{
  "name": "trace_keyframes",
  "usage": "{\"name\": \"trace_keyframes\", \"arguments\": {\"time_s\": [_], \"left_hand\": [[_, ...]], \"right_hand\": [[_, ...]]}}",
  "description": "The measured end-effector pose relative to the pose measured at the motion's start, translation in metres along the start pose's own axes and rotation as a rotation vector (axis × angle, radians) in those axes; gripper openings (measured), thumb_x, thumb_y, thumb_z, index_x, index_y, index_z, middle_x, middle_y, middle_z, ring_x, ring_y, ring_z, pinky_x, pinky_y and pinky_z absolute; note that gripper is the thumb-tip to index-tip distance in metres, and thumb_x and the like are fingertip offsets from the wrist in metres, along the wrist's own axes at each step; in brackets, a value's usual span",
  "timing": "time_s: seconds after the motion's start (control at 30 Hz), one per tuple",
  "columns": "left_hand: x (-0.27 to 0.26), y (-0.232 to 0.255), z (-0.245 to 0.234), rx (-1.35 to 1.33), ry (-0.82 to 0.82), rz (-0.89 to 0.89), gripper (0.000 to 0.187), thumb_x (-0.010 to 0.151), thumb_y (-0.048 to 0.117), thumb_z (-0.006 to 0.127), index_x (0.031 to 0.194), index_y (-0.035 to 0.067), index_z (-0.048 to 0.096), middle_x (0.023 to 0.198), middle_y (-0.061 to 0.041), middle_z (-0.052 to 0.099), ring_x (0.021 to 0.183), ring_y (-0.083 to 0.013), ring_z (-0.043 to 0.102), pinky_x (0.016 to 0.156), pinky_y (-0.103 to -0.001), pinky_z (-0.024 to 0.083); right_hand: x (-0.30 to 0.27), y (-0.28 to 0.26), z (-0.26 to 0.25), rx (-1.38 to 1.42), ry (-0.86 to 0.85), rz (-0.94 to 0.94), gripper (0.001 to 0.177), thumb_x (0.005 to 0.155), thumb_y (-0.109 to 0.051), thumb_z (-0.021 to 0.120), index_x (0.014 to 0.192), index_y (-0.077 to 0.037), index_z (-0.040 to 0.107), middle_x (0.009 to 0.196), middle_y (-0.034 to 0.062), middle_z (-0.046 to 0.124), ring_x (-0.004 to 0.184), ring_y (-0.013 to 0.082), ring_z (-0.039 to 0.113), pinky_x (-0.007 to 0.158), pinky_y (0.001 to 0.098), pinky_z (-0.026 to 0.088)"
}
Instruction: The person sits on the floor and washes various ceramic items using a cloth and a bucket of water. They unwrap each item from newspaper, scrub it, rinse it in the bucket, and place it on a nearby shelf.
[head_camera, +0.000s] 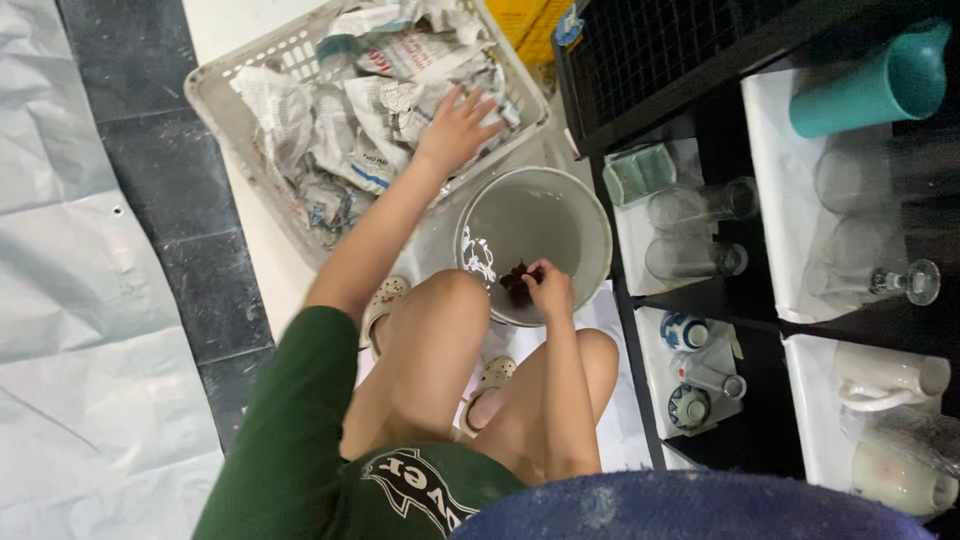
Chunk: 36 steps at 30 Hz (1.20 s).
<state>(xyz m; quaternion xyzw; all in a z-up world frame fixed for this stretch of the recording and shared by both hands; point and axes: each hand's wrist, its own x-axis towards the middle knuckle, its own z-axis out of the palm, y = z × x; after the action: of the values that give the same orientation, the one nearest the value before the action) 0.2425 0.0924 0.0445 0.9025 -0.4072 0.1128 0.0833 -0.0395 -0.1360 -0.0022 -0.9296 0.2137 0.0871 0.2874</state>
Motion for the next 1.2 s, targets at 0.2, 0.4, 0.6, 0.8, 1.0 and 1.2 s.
{"name": "trace_keyframes", "arguments": {"time_s": [0.2, 0.4, 0.6, 0.8, 1.0, 1.2], "left_hand": [[-0.068, -0.041, 0.043, -0.010, -0.500, -0.413, 0.054, 0.083, 0.037, 0.075, 0.135, 0.025, 0.065, 0.149, -0.009, 0.054, 0.145, -0.0331, 0.040, 0.116, -0.063, 0.028], [-0.154, -0.077, 0.105, 0.174, -0.430, -0.579, 0.032, 0.098, 0.031, 0.070, 0.129, 0.026, 0.070, 0.141, -0.013, 0.061, 0.136, -0.0409, 0.048, 0.109, -0.072, 0.033], [-0.183, -0.076, 0.064, 0.055, -0.531, -0.603, 0.064, 0.082, 0.047, 0.073, 0.139, 0.020, 0.058, 0.143, -0.018, 0.053, 0.136, -0.0448, 0.041, 0.106, -0.068, 0.030], [-0.085, -0.022, 0.020, 0.324, -0.189, -0.522, 0.045, 0.088, 0.032, 0.067, 0.128, 0.012, 0.064, 0.122, -0.017, 0.063, 0.122, -0.0399, 0.054, 0.101, -0.062, 0.039], [0.005, -0.011, 0.074, -0.486, -0.140, -0.146, 0.021, 0.087, 0.008, 0.061, 0.102, 0.012, 0.075, 0.108, -0.014, 0.073, 0.107, -0.0316, 0.068, 0.094, -0.045, 0.053], [-0.011, -0.031, 0.161, -0.406, -0.556, -0.577, 0.035, 0.096, 0.035, 0.067, 0.122, 0.013, 0.072, 0.127, -0.020, 0.067, 0.117, -0.0380, 0.062, 0.101, -0.049, 0.048]], "right_hand": [[-0.001, -0.005, 0.000, -0.008, 0.031, -0.012, 0.023, 0.082, -0.026, 0.083, 0.099, -0.016, 0.071, 0.095, 0.0092, 0.077, 0.090, 0.0331, 0.073, 0.077, 0.0438, 0.056], [-0.003, 0.000, -0.005, 0.018, -0.020, 0.040, 0.022, 0.084, -0.026, 0.081, 0.100, -0.017, 0.070, 0.087, 0.0082, 0.076, 0.081, 0.0296, 0.074, 0.075, 0.0412, 0.057], [-0.005, 0.009, -0.007, 0.018, 0.001, -0.038, 0.021, 0.083, -0.023, 0.082, 0.098, -0.014, 0.070, 0.088, 0.0084, 0.077, 0.083, 0.0302, 0.073, 0.074, 0.0416, 0.056], [-0.006, -0.004, -0.004, 0.040, 0.002, -0.034, 0.020, 0.082, -0.021, 0.082, 0.097, -0.014, 0.070, 0.093, 0.0080, 0.078, 0.087, 0.0303, 0.074, 0.075, 0.0416, 0.056], [-0.004, -0.020, -0.004, 0.022, -0.033, 0.015, 0.021, 0.083, -0.022, 0.082, 0.098, -0.016, 0.070, 0.093, 0.0072, 0.077, 0.087, 0.0299, 0.074, 0.075, 0.0422, 0.056], [-0.004, -0.020, 0.001, 0.040, -0.033, 0.006, 0.021, 0.084, -0.024, 0.082, 0.098, -0.016, 0.070, 0.089, 0.0072, 0.077, 0.084, 0.0299, 0.074, 0.073, 0.0424, 0.056]]}}
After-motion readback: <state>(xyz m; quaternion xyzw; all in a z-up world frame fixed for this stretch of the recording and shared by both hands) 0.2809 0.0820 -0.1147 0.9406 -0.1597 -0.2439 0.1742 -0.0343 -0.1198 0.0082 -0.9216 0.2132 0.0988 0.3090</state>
